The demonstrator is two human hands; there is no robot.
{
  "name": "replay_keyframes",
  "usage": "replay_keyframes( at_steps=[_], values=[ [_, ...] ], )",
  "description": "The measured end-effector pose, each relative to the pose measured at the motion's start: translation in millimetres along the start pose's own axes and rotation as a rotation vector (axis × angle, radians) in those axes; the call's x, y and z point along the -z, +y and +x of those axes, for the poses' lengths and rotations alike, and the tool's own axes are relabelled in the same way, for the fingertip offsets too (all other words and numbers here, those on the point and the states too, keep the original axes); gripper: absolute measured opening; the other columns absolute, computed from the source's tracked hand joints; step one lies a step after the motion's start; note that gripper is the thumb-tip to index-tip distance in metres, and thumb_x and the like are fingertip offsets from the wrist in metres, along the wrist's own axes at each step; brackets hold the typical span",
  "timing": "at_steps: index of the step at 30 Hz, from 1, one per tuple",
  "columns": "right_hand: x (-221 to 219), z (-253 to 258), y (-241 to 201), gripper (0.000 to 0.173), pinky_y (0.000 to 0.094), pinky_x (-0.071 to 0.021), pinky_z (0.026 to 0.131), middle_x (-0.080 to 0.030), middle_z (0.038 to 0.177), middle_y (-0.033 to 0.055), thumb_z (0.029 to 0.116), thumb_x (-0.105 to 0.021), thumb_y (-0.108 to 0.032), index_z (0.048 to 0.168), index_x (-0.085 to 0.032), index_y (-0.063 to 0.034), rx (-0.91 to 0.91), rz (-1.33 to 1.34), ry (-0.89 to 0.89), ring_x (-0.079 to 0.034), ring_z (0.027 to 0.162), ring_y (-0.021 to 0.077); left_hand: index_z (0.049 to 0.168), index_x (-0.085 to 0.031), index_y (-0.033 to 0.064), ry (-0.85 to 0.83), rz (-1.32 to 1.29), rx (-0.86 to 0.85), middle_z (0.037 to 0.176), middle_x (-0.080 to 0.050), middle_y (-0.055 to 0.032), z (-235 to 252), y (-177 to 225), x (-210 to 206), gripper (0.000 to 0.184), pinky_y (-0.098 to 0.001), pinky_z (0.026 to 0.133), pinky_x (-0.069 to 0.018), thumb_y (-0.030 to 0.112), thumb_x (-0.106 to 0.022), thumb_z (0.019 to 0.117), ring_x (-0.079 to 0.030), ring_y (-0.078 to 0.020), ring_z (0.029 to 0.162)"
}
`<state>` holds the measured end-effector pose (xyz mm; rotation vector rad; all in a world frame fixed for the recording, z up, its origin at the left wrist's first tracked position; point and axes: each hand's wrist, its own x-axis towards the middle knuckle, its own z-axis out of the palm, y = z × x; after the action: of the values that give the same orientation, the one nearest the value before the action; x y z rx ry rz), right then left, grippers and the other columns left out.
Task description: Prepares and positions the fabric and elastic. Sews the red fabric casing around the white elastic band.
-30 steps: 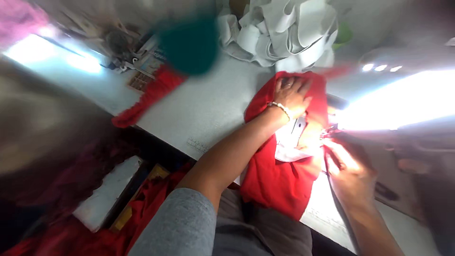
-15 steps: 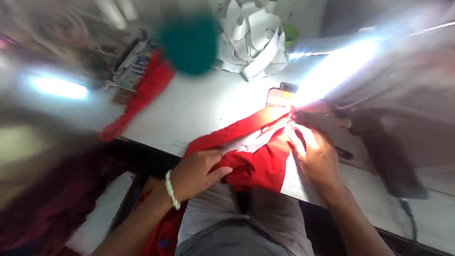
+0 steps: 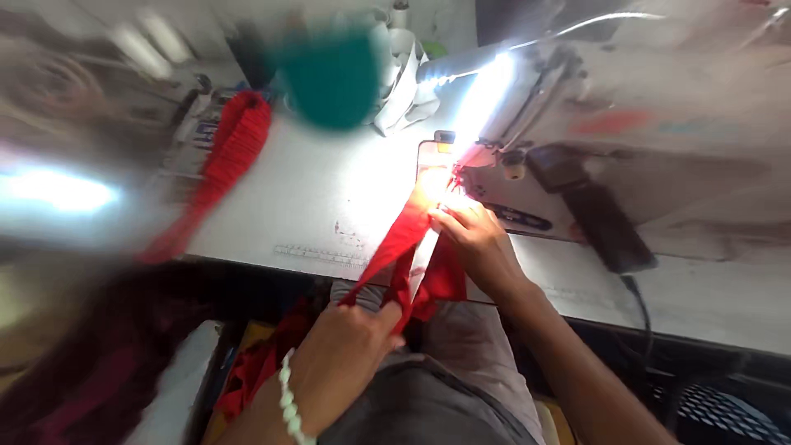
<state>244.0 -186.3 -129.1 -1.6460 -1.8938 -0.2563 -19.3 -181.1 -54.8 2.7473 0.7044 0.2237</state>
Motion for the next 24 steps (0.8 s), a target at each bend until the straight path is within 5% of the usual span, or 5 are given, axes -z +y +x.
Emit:
replay_keyframes(
  at_steps=[4, 9, 16, 19, 24],
  values=[
    [-11, 10, 10, 0.012, 0.0483, -0.0535, 0.073, -0.072, 0.093, 0.0157, 0.0934, -0.063, 0.001, 0.093, -0.075, -0.0016, 0.152, -0.015, -0.014, -0.069, 0.085, 0.0342, 0.081, -0.068, 0.0071, -0.055, -0.01, -0.07, 0.051, -0.054, -0.0053, -54, 11, 19, 0.028, -0.038, 0.04, -0.0469, 0.028, -0.06, 0.0973, -0.058, -0.0227, 0.042],
    [-13, -5, -6, 0.018, 0.0434, -0.0568, 0.072, -0.073, 0.094, 0.0171, 0.0961, -0.059, -0.001, 0.098, -0.077, -0.001, 0.078, -0.031, 0.073, -0.071, 0.086, 0.033, 0.081, -0.069, 0.0047, -0.142, -0.16, -0.088, 0.062, -0.066, -0.0085, -89, 3, 28, 0.028, -0.0411, 0.101, -0.0518, 0.016, -0.056, 0.1026, -0.07, -0.0222, 0.064],
    [5, -55, -42, 0.022, 0.0379, -0.0597, 0.087, -0.078, 0.096, 0.013, 0.0941, -0.056, 0.001, 0.093, -0.078, -0.0031, 0.036, -0.026, 0.129, -0.075, 0.096, 0.0282, 0.084, -0.071, 0.0062, -0.026, 0.097, 0.079, 0.058, -0.061, -0.0082, -41, -20, 10, 0.054, -0.0476, 0.055, -0.0563, 0.048, -0.045, 0.1042, -0.067, -0.0281, 0.055],
    [17, -59, -34, 0.022, 0.0364, -0.0557, 0.09, -0.078, 0.097, 0.011, 0.0941, -0.057, 0.001, 0.092, -0.077, -0.005, 0.048, -0.058, 0.121, -0.075, 0.096, 0.0246, 0.101, -0.073, 0.0035, 0.078, 0.008, 0.096, 0.082, -0.07, -0.0133, 10, -20, 0, 0.048, -0.0475, 0.061, -0.0579, 0.04, -0.042, 0.1082, -0.072, -0.031, 0.072],
    [3, -27, -6, 0.019, 0.0467, -0.0582, 0.077, -0.074, 0.094, 0.0179, 0.0955, -0.056, 0.001, 0.092, -0.074, 0.0, 0.018, 0.007, 0.055, -0.073, 0.09, 0.0342, 0.137, -0.063, 0.0093, 0.138, 0.035, 0.107, 0.136, -0.059, -0.0245, 115, -30, -36, 0.054, -0.0587, 0.095, -0.0496, 0.039, -0.073, 0.0924, -0.057, -0.0442, 0.125]
  ],
)
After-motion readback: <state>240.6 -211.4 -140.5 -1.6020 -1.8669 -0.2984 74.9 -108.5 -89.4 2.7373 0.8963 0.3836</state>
